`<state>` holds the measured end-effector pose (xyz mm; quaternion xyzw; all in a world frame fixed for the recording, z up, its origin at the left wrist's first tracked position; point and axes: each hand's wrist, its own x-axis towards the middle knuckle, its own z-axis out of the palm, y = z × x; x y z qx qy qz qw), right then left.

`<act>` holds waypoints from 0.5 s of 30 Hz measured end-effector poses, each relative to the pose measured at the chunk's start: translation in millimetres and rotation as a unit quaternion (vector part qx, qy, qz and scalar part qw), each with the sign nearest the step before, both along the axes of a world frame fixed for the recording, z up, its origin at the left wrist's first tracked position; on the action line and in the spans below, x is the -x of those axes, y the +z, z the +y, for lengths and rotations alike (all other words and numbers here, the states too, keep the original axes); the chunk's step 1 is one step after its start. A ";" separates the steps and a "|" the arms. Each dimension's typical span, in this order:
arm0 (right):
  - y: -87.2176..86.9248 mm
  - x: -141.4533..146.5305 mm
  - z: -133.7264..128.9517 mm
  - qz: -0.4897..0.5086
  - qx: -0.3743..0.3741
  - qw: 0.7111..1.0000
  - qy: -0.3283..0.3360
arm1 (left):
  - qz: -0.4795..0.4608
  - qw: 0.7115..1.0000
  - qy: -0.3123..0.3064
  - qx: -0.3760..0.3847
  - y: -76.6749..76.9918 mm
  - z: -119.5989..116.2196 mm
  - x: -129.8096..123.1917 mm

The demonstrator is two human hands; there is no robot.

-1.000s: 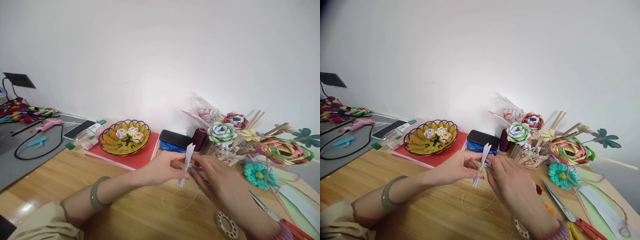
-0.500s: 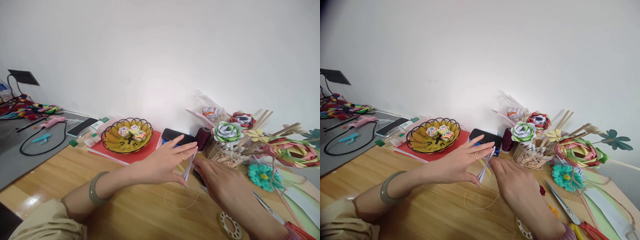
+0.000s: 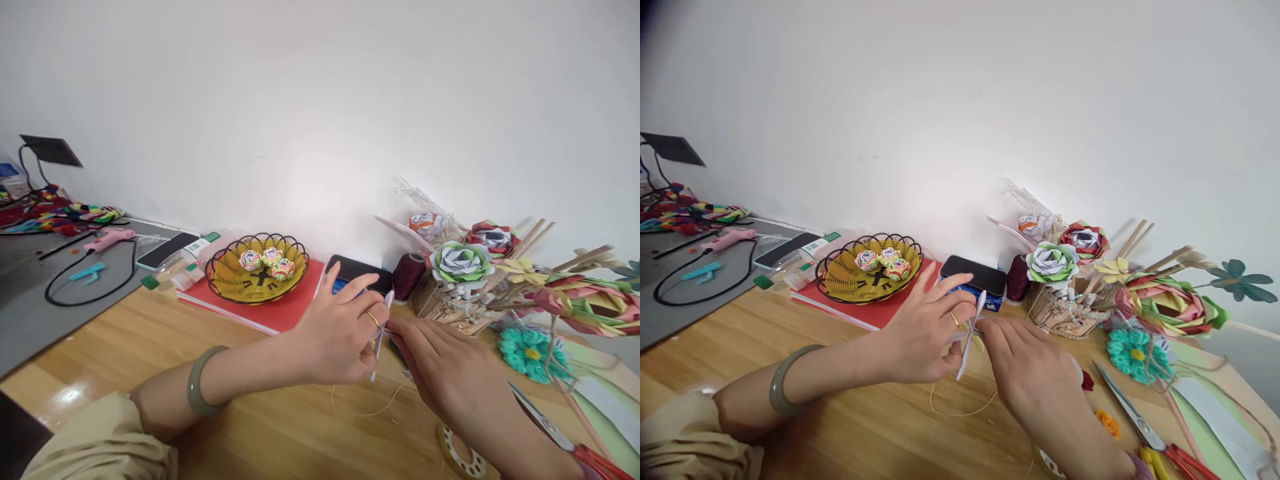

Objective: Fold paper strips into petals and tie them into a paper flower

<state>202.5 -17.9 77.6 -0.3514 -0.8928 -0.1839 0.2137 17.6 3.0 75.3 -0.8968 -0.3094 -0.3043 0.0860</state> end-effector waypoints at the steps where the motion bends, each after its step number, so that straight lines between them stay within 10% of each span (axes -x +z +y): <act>1: 0.0 0.1 -0.2 0.002 -0.002 1.000 0.002 | -0.009 1.000 0.005 -0.017 -2.3 -0.1 -1.2; 15: -6.1 0.1 -2.4 0.003 -0.033 0.999 -0.018 | 0.000 1.000 0.004 -0.021 -1.1 -4.0 -1.9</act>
